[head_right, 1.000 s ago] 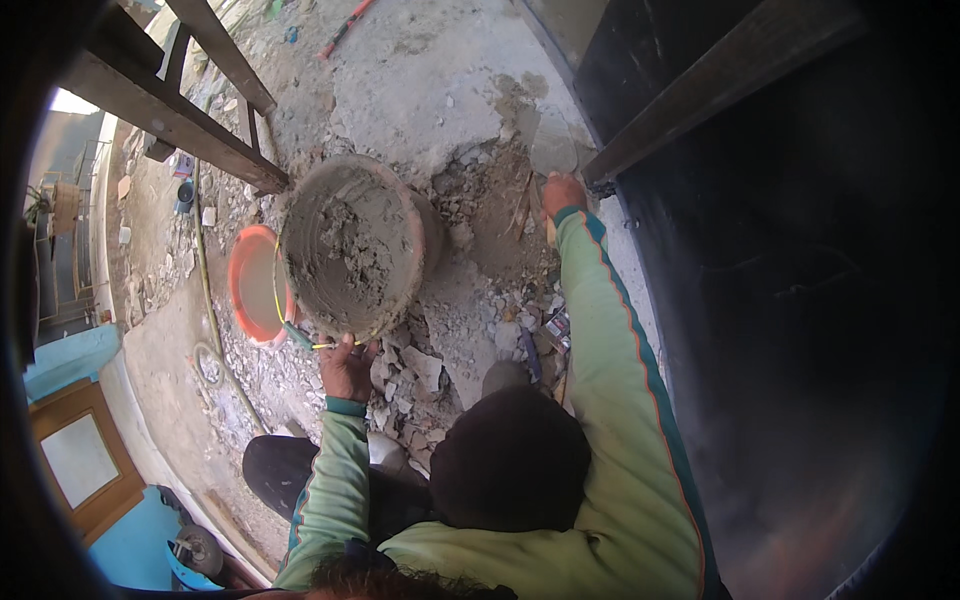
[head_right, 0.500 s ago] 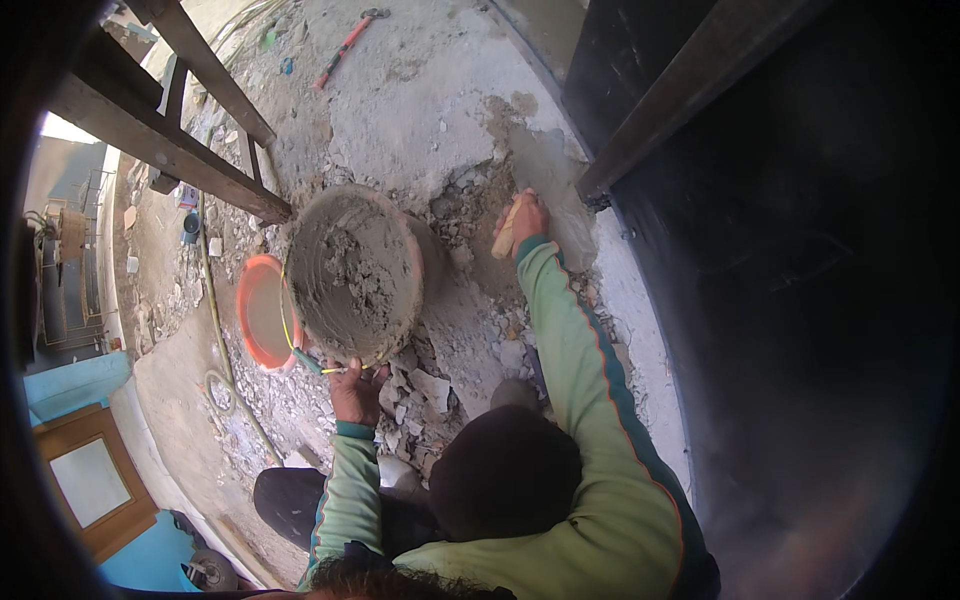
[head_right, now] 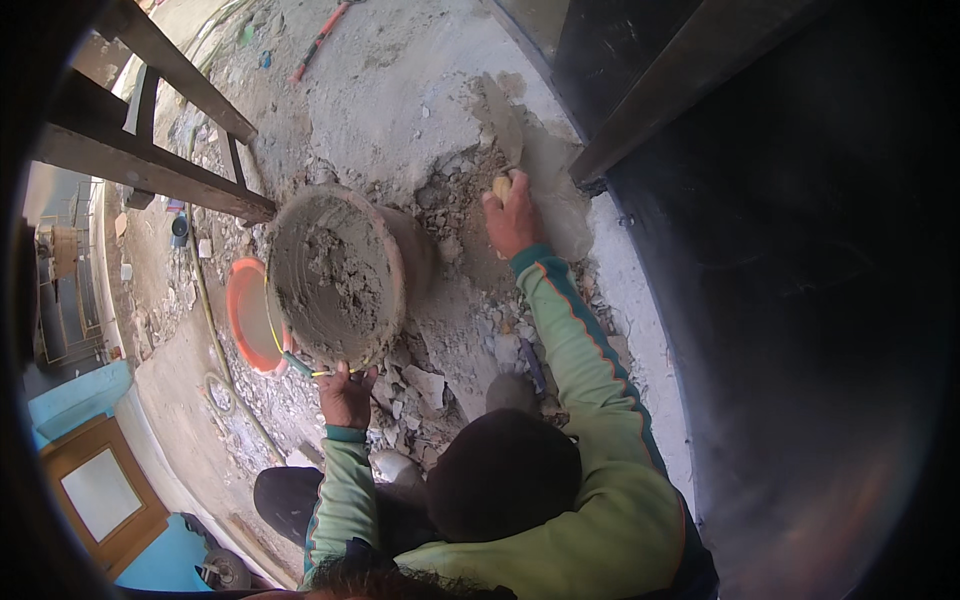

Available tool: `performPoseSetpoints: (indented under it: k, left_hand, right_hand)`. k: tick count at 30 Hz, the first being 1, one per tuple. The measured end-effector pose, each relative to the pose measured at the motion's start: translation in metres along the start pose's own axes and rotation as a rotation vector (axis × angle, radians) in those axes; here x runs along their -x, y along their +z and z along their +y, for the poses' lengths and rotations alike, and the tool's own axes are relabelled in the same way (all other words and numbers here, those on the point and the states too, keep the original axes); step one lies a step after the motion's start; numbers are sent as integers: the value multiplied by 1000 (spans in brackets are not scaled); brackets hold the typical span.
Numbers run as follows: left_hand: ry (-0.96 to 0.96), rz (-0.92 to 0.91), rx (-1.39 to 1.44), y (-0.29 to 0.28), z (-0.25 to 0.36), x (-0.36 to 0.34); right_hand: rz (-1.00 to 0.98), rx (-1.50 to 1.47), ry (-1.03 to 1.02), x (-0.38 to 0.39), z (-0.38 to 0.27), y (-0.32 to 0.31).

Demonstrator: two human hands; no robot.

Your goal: The person scoops wet cement from a bucket using a trowel and applies it to a hole in the floor, smoothing the surface. The person then picks up a white tile from a pile of debris.

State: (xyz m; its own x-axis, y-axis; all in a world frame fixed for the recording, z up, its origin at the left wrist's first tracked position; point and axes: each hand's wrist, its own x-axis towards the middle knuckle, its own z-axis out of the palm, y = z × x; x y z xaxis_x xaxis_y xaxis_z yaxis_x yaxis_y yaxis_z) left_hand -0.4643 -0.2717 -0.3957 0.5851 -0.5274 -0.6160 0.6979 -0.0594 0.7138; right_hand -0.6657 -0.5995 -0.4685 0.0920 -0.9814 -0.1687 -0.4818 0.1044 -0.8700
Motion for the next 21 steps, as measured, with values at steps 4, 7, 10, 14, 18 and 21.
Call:
performPoseSetpoints:
  k: [4, 7, 10, 14, 18, 21]
  left_hand:
    - [-20, -25, 41, -9, -3, -4]
    - [-42, -68, 42, 5, -7, -7]
    - [-6, -30, 32, -6, -3, -8]
    - [21, -50, 46, 1, 3, -2]
    - [10, -67, 51, 5, -3, -7]
    - [7, -69, 51, 0, -4, -6]
  right_hand:
    - [222, 249, -133, -14, 0, -31]
    - [128, 428, 15, -53, 30, -47]
    - [68, 466, 37, -46, -4, -39]
    - [323, 269, -349, -22, -48, -47]
    - [184, 484, -48, -48, 2, -50]
    - [116, 563, -18, -47, -6, -48]
